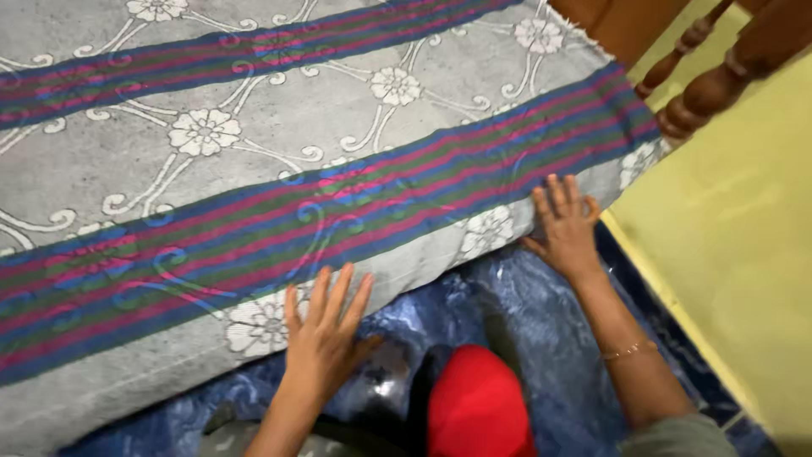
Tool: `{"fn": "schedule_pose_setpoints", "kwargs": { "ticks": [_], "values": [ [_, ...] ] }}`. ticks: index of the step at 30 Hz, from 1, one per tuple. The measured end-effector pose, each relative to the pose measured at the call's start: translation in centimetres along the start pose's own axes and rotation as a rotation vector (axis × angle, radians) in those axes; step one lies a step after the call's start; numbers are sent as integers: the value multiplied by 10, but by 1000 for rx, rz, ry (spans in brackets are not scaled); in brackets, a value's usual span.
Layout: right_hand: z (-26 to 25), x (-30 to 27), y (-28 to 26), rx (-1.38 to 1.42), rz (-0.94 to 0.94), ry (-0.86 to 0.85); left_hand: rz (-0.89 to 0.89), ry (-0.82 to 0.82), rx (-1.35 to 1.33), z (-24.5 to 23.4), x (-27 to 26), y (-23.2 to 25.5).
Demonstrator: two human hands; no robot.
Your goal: The person spreads a patterned bedsheet over a wooden bed frame, smoothing it with both hands. Then the person picks up a yellow cloth and wipes the surface of a second adjacent bed with a different patterned sheet.
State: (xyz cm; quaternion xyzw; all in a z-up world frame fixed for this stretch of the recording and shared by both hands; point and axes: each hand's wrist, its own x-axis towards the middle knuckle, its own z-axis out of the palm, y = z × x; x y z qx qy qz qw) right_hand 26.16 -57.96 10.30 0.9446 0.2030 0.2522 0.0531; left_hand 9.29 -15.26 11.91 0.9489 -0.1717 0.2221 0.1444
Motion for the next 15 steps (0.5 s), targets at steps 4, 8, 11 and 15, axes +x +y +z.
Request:
{"fn": "schedule_pose_setpoints", "kwargs": {
  "ticks": [4, 8, 11, 15],
  "values": [
    [-5, 31, 35, -84, -241, -48, 31, -59, 525, -7, 51, 15],
    [-4, 46, 66, -331, -439, 55, -59, -9, 333, -8, 55, -3],
    [8, 37, 71, -309, -394, 154, -94, 110, 368, 9, 46, -4],
    [28, 22, 64, 93, -202, 34, -9, 99, 557, 36, 29, 7]
  ]
}}
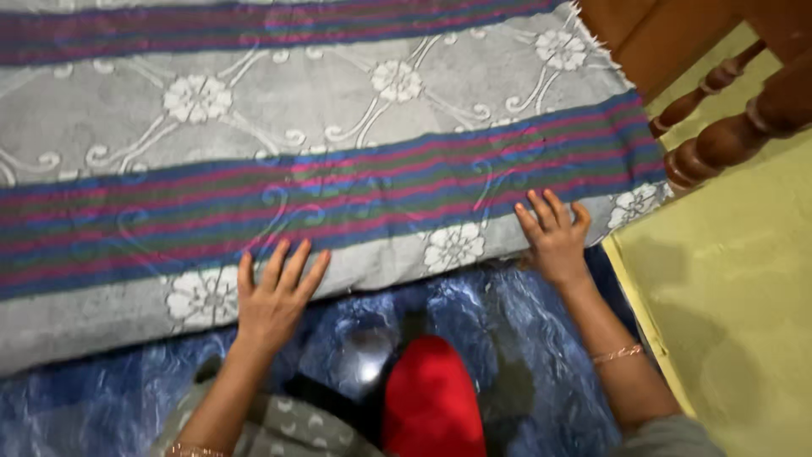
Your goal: The person spreads a patterned bedsheet over a wooden bed frame, smoothing it with both hands. Then the person picks up a yellow cloth and wipes the surface of a second adjacent bed with a different patterned sheet.
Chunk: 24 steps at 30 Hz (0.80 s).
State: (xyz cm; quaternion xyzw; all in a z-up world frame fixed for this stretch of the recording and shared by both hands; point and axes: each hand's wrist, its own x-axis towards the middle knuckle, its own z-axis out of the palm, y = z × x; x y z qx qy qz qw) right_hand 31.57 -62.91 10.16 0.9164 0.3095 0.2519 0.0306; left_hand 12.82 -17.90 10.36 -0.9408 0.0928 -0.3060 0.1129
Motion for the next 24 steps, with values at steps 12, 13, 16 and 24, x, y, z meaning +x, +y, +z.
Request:
{"fn": "schedule_pose_setpoints", "kwargs": {
  "ticks": [12, 13, 16, 24],
  "values": [
    [25, -51, 16, 1107, 1132, 542, -374, -132, -1285, -2, 8, 140],
    [34, -48, 28, 1316, 1297, 456, -624, -200, -1491, 11, 15, 160],
    [57, -39, 57, 1557, 1420, 364, -1241, -236, -2226, 45, 27, 189],
    [67, -53, 81, 1663, 1493, 497, -1419, -108, -2682, 68, 34, 191]
  ]
}}
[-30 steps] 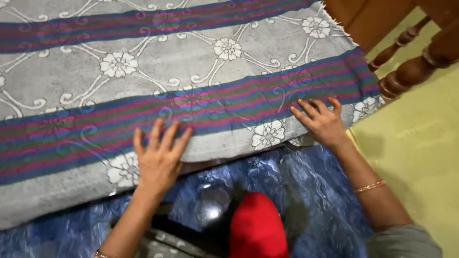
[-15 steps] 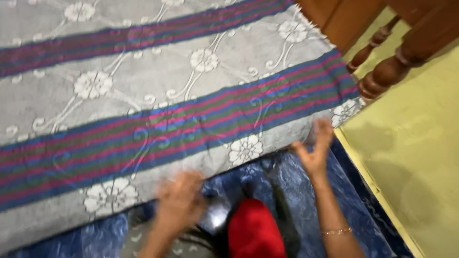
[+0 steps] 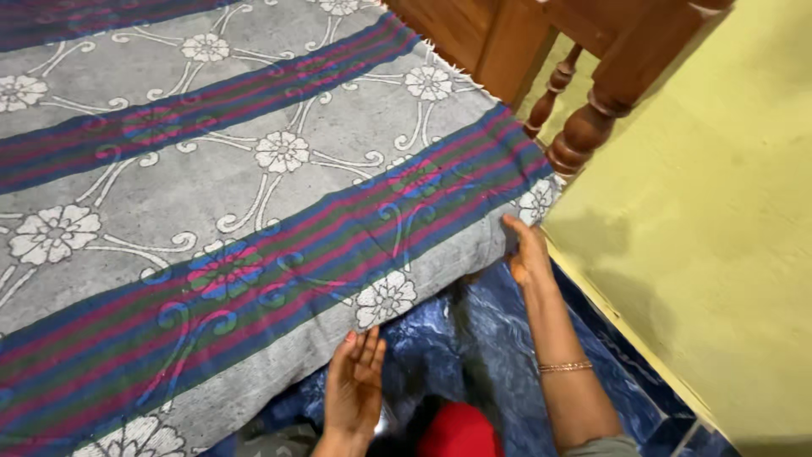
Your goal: The person spreads a patterned bedsheet over a wooden bed frame, smoothing it with both hands. Then the person picks up a yellow cloth and wipes the surface of a second adjacent bed with a different patterned sheet.
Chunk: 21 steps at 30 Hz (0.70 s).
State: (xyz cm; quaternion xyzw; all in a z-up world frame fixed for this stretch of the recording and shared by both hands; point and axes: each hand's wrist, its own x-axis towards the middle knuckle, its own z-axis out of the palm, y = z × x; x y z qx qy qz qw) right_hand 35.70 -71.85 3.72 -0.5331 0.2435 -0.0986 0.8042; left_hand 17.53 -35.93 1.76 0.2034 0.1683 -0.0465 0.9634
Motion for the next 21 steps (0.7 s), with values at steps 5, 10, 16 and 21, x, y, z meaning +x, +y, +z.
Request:
{"fn": "schedule_pose_setpoints", "kwargs": {
  "ticks": [5, 10, 16, 21],
  "values": [
    [9, 19, -16, 574, 103, -119, -40, -32, -37, 15, 9, 10],
    [37, 29, -41, 444, 30, -256, 37, -80, -41, 26, 21, 14],
    [45, 23, -46, 273, 149, -205, -66, 88, 81, 56, 42, 13],
    [54, 23, -43, 473, -19, -340, -4, 41, 52, 81, 32, 27]
  ]
}}
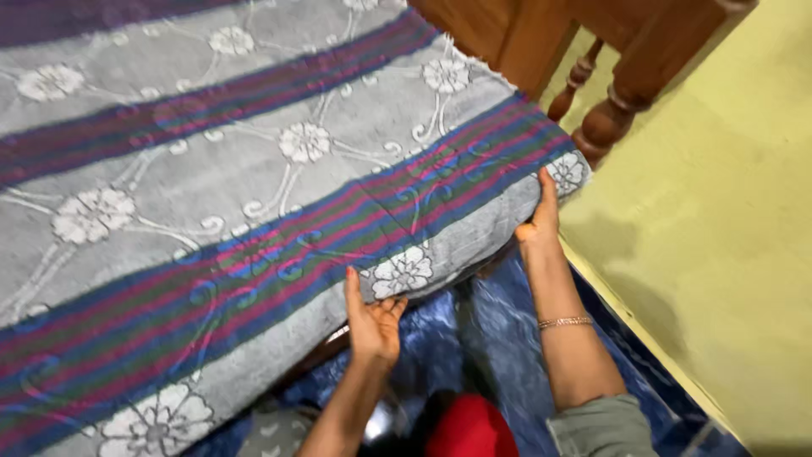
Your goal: The person spreads a patterned bedsheet over a wooden bed frame, smoothing it with both hands. Then the person picks up a yellow cloth and wipes the surface of a second adjacent bed with a different patterned sheet.
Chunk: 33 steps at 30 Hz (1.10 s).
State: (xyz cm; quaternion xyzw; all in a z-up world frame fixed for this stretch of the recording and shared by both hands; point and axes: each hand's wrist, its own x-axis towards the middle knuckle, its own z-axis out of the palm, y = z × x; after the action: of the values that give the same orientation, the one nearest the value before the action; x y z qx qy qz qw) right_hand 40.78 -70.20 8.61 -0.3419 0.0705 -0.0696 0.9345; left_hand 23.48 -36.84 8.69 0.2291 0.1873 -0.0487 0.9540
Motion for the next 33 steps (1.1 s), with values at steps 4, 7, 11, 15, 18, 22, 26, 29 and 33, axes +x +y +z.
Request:
{"fn": "schedule_pose_setpoints", "kwargs": {
  "ticks": [4, 7, 11, 15, 18, 22, 26, 29, 33],
  "values": [
    [12, 16, 3, 79, -145, 72, 357, -218, -14, 19, 21, -12],
    [16, 17, 8, 137, -246, -47, 518, -219, -54, 22, 46, -30],
    [16, 15, 17, 193, -293, -97, 535, -250, -126, 15, 72, -44],
    [-3, 24, 23, 185, -385, -88, 376, -339, -49, -8, 73, -47],
    [-24, 37, 22, 187, -384, -45, 197, -298, 45, -24, 55, -44],
    [-52, 51, 20, 97, -348, 60, -135, 1, 250, -35, 25, -34],
    [-69, 58, 15, -32, -371, 129, -340, -12, 250, -37, 6, -46],
    [-57, 49, 7, -52, -241, 58, -414, -145, 136, -25, 14, -70],
    [-16, -7, 1, -163, 10, 251, -269, -194, -39, 2, 42, -103]
  ]
}}
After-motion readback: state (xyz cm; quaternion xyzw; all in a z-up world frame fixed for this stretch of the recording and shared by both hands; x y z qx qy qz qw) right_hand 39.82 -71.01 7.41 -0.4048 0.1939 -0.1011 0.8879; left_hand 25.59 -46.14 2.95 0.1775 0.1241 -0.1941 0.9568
